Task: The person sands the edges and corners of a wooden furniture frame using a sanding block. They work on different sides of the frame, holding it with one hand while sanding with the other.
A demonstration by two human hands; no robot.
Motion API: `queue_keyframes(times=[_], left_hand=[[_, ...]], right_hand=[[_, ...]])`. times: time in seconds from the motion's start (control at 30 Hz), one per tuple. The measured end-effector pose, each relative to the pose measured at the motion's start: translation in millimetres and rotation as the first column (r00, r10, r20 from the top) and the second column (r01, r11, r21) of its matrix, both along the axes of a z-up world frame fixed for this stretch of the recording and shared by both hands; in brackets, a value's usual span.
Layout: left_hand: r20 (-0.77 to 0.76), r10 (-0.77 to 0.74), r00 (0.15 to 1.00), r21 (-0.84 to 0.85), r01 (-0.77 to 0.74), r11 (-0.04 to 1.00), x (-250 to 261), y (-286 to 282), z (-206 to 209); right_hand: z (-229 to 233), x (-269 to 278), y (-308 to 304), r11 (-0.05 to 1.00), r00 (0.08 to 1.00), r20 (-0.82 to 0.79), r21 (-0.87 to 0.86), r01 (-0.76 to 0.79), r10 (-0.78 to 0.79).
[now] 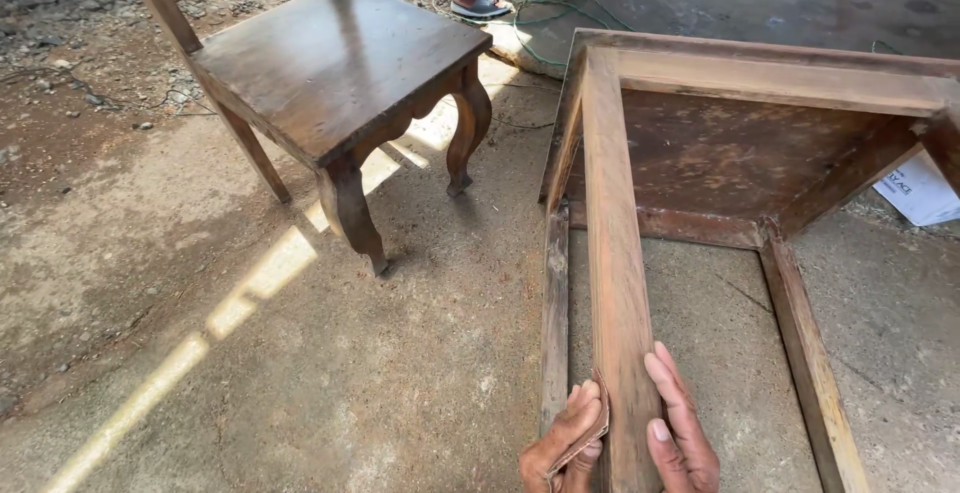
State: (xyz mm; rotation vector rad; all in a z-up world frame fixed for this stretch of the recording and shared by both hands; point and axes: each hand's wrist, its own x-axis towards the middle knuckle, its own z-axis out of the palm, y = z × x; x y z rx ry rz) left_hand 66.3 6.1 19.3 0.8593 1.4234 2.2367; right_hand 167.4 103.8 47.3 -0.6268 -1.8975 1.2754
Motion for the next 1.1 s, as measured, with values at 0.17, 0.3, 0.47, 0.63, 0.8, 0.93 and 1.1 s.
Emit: queue_keyframes(times=[0.17,0.3,0.47,0.63,0.8,0.93,1.1], left_hand=[[-0.173,0.091,0.981,0.041,-0.085,0.996,-71,82,2],[-0.264,0.098,0.960,-0.085,-0.124,0.989,-126,128,41],[-0.123,0.014,0.992,-0.043,-0.019,0.999,-55,55,41],[-0.082,0.060,0.995,0.061,-0.055,0.997,-20,28,11],[-0.432,0.092,0.897,-0.011,-0.107,0.994,-113,127,41],[-0.591,0.070,0.804,-0.131,-0.181,0.975,-146,158,47],[-0.567,-0.325,0.757,-0.605,-0.115,0.788,-58,61,121]], right_hand=[[12,-5,-11,0.996,0.998,-0.017,-0.063,0.065,-0.066],[29,-11,-27,0.982,0.992,-0.081,-0.165,0.087,-0.102],[55,-14,-42,0.899,0.967,-0.213,-0.437,0.034,-0.140],[38,-15,-26,0.916,0.960,-0.258,-0.400,-0.007,-0.105],[54,-15,-32,0.923,0.942,-0.306,-0.384,0.008,-0.135],[47,-2,-27,0.935,0.918,-0.397,-0.331,-0.125,-0.018],[27,9,-8,0.851,0.863,-0.501,-0.480,-0.212,-0.067]])
